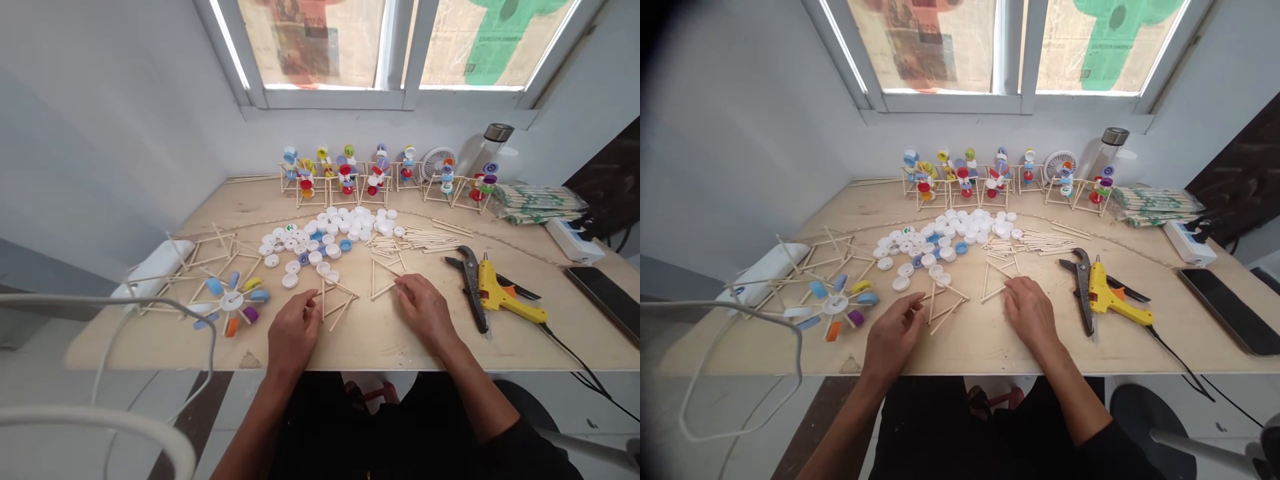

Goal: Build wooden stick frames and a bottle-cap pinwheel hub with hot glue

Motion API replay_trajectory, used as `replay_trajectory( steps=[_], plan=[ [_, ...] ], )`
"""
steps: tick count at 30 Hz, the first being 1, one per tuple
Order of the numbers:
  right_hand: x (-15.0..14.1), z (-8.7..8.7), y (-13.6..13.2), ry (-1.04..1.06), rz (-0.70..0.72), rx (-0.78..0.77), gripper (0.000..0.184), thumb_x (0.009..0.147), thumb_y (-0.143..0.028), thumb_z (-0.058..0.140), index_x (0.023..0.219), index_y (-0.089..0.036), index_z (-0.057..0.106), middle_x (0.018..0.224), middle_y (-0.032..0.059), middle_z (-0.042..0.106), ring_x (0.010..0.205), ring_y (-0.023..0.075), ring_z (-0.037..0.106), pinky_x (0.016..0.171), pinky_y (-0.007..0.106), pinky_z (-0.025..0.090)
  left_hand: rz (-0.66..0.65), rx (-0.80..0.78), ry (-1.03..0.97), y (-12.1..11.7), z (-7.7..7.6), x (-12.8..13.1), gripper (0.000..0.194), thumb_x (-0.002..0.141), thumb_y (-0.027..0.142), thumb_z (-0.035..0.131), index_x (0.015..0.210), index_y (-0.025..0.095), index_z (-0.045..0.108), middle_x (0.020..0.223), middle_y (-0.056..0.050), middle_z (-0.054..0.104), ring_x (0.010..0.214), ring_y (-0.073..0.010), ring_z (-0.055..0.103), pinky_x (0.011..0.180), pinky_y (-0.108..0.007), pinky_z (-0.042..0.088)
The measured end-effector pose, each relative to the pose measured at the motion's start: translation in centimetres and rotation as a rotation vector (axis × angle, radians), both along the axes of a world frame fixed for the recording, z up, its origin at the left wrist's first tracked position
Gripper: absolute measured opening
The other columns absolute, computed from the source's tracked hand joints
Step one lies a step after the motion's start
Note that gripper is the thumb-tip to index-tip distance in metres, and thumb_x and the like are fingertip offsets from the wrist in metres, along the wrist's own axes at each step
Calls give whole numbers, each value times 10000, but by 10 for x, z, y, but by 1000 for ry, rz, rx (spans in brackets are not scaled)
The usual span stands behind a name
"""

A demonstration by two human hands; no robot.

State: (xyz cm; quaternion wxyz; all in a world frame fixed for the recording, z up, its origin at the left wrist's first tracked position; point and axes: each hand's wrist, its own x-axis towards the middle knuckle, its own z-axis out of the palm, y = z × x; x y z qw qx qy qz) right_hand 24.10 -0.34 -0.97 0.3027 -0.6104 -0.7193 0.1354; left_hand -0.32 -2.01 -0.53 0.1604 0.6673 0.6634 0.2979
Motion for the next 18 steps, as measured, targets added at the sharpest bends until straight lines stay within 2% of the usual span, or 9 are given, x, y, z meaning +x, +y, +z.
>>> replay_trajectory(
  steps=[3, 5, 9, 11, 12, 13, 15, 17, 18],
  plan=[
    [-5, 0, 0, -79, 16, 38, 224, 825, -176, 458, 972, -198, 625, 1018, 93, 637, 995, 250, 552, 841, 384, 430, 2, -42, 57, 7, -1, -1, 228, 817, 307, 452, 923, 179, 608, 773, -37, 657, 709, -195, 606, 652, -305, 444],
    [-7, 1, -2, -45, 19, 28, 219, 824, -181, 463, 969, -193, 627, 1009, 91, 639, 988, 248, 554, 845, 385, 428, -7, -50, 57, 10, 1, 0, 188, 812, 311, 460, 844, 191, 601, 745, -27, 655, 693, -192, 603, 627, -296, 431],
    [-7, 8, -7, 204, 3, -58, 220, 841, -247, 469, 975, -185, 633, 970, 77, 645, 879, 211, 584, 761, 340, 451, -49, 28, -95, 0, 17, 10, 179, 822, 315, 473, 784, 185, 590, 734, -21, 637, 647, -156, 569, 646, -283, 436],
    [-9, 18, -14, 376, -13, -95, 222, 846, -288, 482, 958, -186, 644, 954, 71, 647, 842, 196, 583, 719, 315, 451, -111, 37, -252, -10, 28, 20, 171, 823, 314, 491, 837, 182, 599, 745, -22, 627, 646, -142, 557, 640, -272, 446],
    [-12, 24, -19, 464, -17, -109, 220, 847, -303, 494, 949, -189, 651, 942, 67, 648, 836, 192, 580, 715, 307, 449, -153, 10, -357, -16, 33, 26, 185, 818, 303, 506, 929, 187, 598, 809, -29, 635, 656, -135, 559, 629, -263, 454],
    [-15, 31, -25, 555, -21, -119, 212, 847, -312, 507, 939, -194, 657, 925, 60, 649, 825, 185, 574, 716, 301, 447, -206, -37, -482, -22, 37, 33, 278, 805, 285, 526, 1067, 199, 564, 935, -46, 635, 666, -124, 563, 628, -259, 469],
    [-23, 46, -42, 738, 11, -149, 190, 853, -310, 524, 927, -208, 667, 885, 45, 644, 795, 166, 564, 720, 291, 447, -369, -188, -710, -31, 40, 46, 544, 783, 225, 542, 1305, 250, 391, 1228, -94, 533, 707, -111, 581, 636, -260, 498],
    [-31, 59, -61, 937, 108, -204, 156, 853, -288, 546, 895, -217, 678, 860, 37, 636, 748, 146, 560, 685, 273, 452, -563, -350, -853, -38, 38, 58, 756, 752, 173, 551, 1408, 309, 201, 1373, -112, 409, 767, -121, 609, 645, -272, 522],
    [-35, 64, -70, 1039, 177, -263, 151, 855, -282, 548, 884, -215, 680, 825, 37, 630, 724, 143, 562, 660, 268, 456, -671, -406, -867, -40, 35, 63, 824, 723, 155, 573, 1421, 322, 167, 1401, -108, 379, 855, -149, 619, 694, -294, 531]
  ],
)
